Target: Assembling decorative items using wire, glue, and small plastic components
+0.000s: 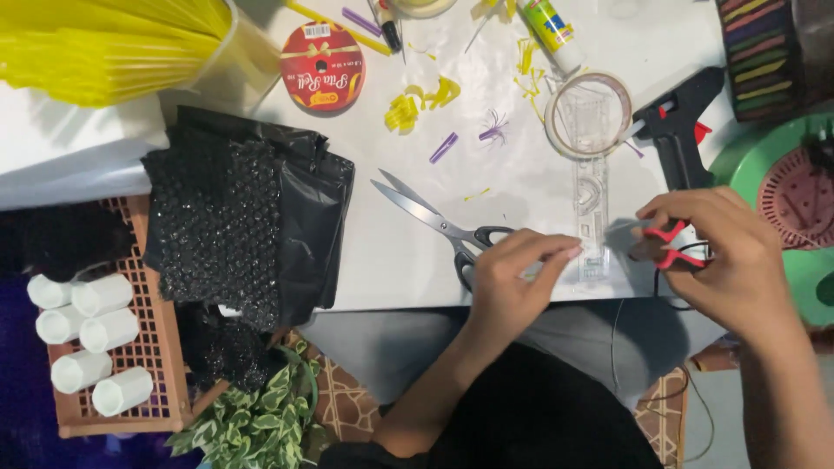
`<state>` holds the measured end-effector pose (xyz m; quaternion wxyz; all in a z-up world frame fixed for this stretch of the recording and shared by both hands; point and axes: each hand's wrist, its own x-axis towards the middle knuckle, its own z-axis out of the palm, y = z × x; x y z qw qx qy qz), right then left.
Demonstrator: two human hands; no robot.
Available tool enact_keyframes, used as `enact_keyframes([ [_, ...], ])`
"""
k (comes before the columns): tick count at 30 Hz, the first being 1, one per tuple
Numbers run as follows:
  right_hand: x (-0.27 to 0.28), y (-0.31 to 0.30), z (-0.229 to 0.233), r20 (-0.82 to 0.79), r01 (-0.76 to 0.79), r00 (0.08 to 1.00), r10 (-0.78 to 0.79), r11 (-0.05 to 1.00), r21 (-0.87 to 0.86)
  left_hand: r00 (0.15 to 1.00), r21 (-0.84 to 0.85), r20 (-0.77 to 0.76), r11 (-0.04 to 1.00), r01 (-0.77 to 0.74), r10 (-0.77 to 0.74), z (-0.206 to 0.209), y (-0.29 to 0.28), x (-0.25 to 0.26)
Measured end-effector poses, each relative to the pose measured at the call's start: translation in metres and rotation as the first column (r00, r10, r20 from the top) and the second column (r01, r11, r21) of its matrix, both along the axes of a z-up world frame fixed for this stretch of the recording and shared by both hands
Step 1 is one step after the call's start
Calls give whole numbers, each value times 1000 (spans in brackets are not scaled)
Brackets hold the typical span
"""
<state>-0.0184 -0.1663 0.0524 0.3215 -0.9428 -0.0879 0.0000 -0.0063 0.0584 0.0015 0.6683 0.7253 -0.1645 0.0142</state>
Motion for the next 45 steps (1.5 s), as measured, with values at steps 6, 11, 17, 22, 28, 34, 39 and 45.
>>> enact_keyframes([
  [6,6,7,-4,239,-109,960,147,980,-167,997,39,-15,997,-71,72,19,37,14],
  [11,12,24,-2,423,-143,875,234,961,-235,943,146,331,989,-13,-37,13,62,20],
  [17,14,31,6,496,-221,797,345,930,-292,840,448,458,892,62,-289,21,89,27],
  [22,22,35,15,490,-293,761,426,899,-327,716,689,544,720,-83,-438,40,93,32],
  [28,34,42,19,439,-288,722,534,810,-511,747,746,445,666,-3,-494,36,96,37],
  [34,44,39,12,437,-420,654,618,776,-470,679,731,411,665,153,-608,25,106,48],
  [39,47,35,2,437,-428,683,585,806,-409,642,750,405,638,174,-651,16,108,55],
  [45,51,17,-12,421,-348,784,457,884,-311,852,337,355,902,268,-386,30,109,69],
])
